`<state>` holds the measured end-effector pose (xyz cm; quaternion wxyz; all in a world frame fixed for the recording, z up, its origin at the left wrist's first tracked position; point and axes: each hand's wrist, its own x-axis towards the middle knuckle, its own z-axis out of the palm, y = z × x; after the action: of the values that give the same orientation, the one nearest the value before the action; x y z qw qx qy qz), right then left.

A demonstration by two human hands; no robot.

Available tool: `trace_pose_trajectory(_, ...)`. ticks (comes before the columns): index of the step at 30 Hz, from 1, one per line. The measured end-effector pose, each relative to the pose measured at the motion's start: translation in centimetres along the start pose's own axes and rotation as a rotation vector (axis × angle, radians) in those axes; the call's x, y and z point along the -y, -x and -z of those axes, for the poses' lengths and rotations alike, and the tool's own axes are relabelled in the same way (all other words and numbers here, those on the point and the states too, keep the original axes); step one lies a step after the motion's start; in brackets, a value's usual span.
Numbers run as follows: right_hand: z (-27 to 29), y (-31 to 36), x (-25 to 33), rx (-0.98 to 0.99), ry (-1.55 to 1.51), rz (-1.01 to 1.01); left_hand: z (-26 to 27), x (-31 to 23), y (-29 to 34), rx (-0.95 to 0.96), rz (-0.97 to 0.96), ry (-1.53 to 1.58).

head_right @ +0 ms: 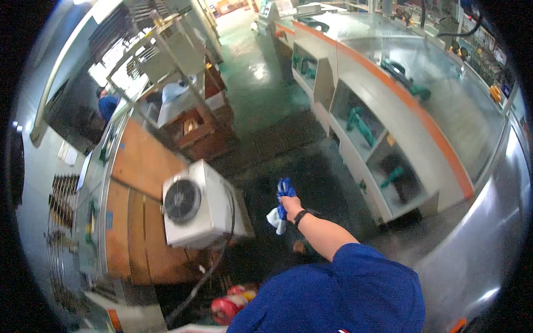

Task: The person sorts a stack of blue metal sheets and then loads them one by one into an automated processing machine on a factory floor.

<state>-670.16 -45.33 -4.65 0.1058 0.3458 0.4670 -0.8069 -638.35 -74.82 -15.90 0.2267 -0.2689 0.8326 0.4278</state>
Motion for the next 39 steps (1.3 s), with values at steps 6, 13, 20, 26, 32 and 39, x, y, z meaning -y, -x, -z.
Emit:
trace_pose_trajectory(6, -1.2, -14.8, 18.5, -0.133, -0.185, 0.098, 4.4, -8.1, -17.4, 0.056, 0.109, -0.495)
trace_pose_trajectory(13, -8.8, -35.8, 32.8, 0.026, -0.230, -0.047, 7.1, -28.6, -43.7, 0.021, -0.313, -0.549)
trace_pose_trajectory(20, -25.3, -48.7, 51.2, 0.305, 0.090, -0.017, 12.8, -63.2, -57.5, 0.090, -0.247, 0.024)
trace_pose_trajectory(26, -35.3, -66.3, 65.8, 0.341, 0.288, 0.232, 16.0, -79.3, -81.4, 0.047, -0.011, 0.518)
trace_pose_trajectory(32, -36.7, -81.8, 75.9, 0.047, 0.595, 0.425, 26.8, -108.6, -107.7, 0.072, -0.229, 0.454)
trace_pose_trajectory(39, -34.8, -96.6, 78.6, -0.121, 0.687, 0.262, 31.5, -151.6, -124.0, 0.155, -0.647, 0.371)
